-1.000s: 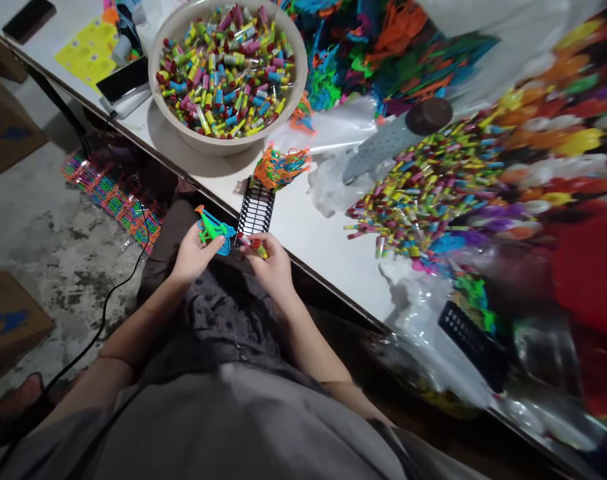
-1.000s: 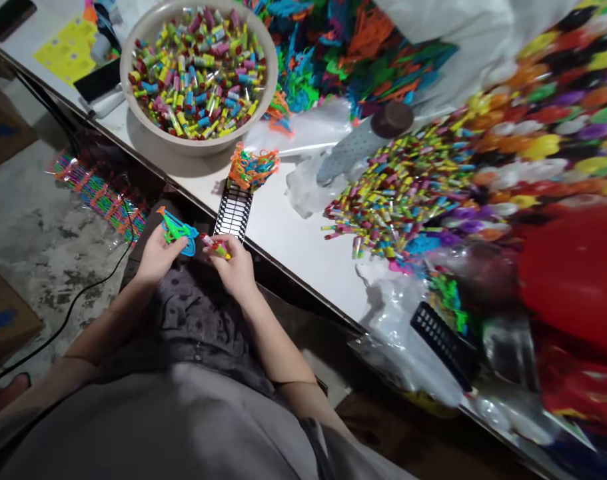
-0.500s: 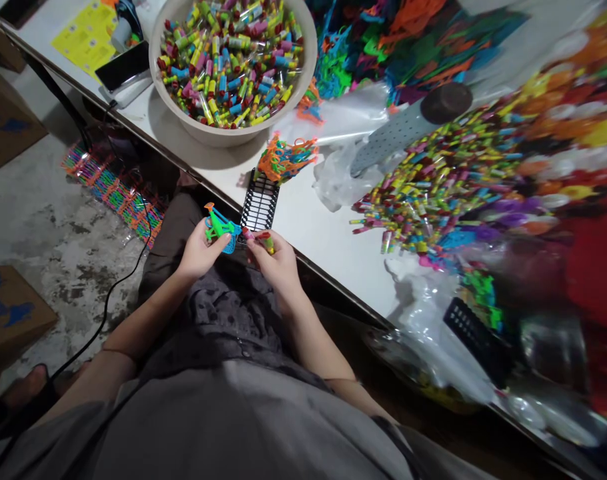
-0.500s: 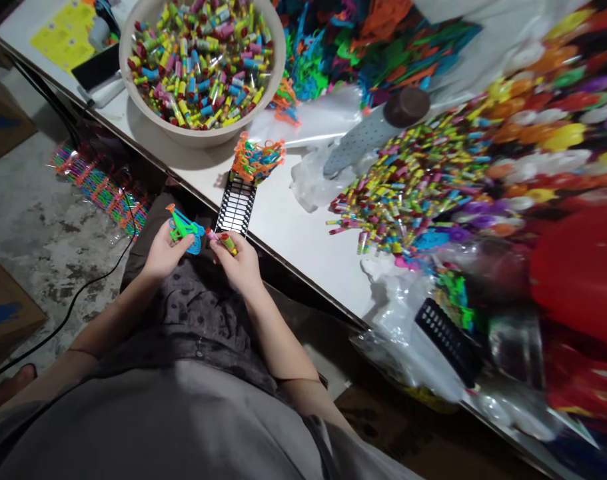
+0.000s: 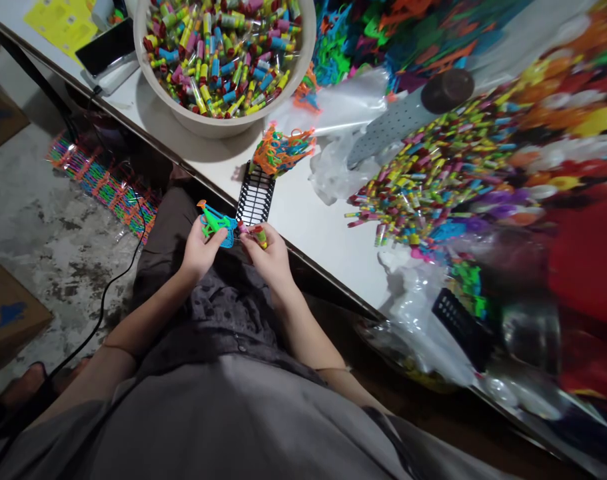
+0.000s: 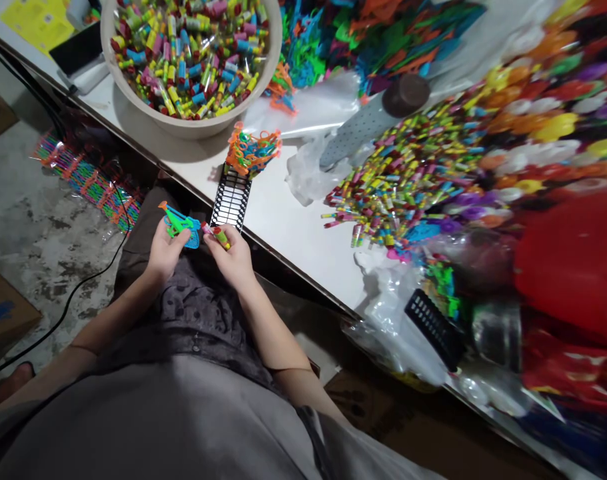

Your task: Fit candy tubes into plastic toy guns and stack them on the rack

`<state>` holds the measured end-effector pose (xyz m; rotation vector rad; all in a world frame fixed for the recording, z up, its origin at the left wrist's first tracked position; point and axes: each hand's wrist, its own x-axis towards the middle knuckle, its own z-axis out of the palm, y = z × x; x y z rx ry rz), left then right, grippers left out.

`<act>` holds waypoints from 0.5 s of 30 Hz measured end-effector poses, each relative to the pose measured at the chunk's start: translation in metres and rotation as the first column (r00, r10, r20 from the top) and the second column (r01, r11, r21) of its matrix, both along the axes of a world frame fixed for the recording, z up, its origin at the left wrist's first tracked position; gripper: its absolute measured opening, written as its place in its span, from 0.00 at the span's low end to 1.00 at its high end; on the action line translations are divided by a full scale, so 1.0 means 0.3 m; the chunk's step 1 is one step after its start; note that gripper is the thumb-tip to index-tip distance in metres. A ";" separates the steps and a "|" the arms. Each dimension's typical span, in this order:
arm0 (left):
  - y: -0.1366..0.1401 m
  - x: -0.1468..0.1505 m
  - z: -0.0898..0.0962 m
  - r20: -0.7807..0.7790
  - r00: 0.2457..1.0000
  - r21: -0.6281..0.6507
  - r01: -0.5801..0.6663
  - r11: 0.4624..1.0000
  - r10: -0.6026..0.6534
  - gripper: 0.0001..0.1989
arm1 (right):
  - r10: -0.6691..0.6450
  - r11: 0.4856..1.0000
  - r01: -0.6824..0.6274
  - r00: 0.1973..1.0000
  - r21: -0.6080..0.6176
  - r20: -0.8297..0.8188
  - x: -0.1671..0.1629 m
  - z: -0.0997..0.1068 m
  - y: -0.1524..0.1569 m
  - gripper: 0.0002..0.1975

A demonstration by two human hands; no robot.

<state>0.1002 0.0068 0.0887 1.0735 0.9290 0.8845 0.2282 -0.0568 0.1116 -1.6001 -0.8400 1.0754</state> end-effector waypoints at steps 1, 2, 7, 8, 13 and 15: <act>-0.002 0.001 0.000 0.002 1.000 0.009 -0.009 1.000 0.009 0.27 | -0.003 1.000 0.003 1.000 0.004 0.014 -0.001 0.001 0.000 0.14; -0.003 0.001 0.001 0.003 1.000 0.016 -0.016 1.000 0.016 0.27 | 0.003 1.000 -0.003 1.000 0.005 0.022 0.000 0.002 0.000 0.14; 0.014 -0.010 0.018 -0.004 1.000 0.013 0.009 1.000 -0.009 0.27 | 0.131 0.991 -0.131 0.991 -0.014 -0.001 0.024 0.020 -0.001 0.12; 0.021 -0.012 0.022 -0.010 1.000 0.010 0.027 1.000 -0.027 0.27 | 0.156 0.988 -0.156 0.988 -0.013 -0.005 0.029 0.024 0.000 0.12; 0.045 -0.014 0.031 -0.031 0.995 -0.007 0.093 0.996 -0.093 0.22 | 0.236 0.972 -0.235 0.971 -0.021 0.030 0.040 0.015 -0.002 0.13; 0.048 -0.007 0.027 -0.037 0.994 -0.010 0.102 0.995 -0.102 0.21 | 0.227 0.974 -0.226 0.973 -0.028 0.031 0.037 -0.004 -0.010 0.14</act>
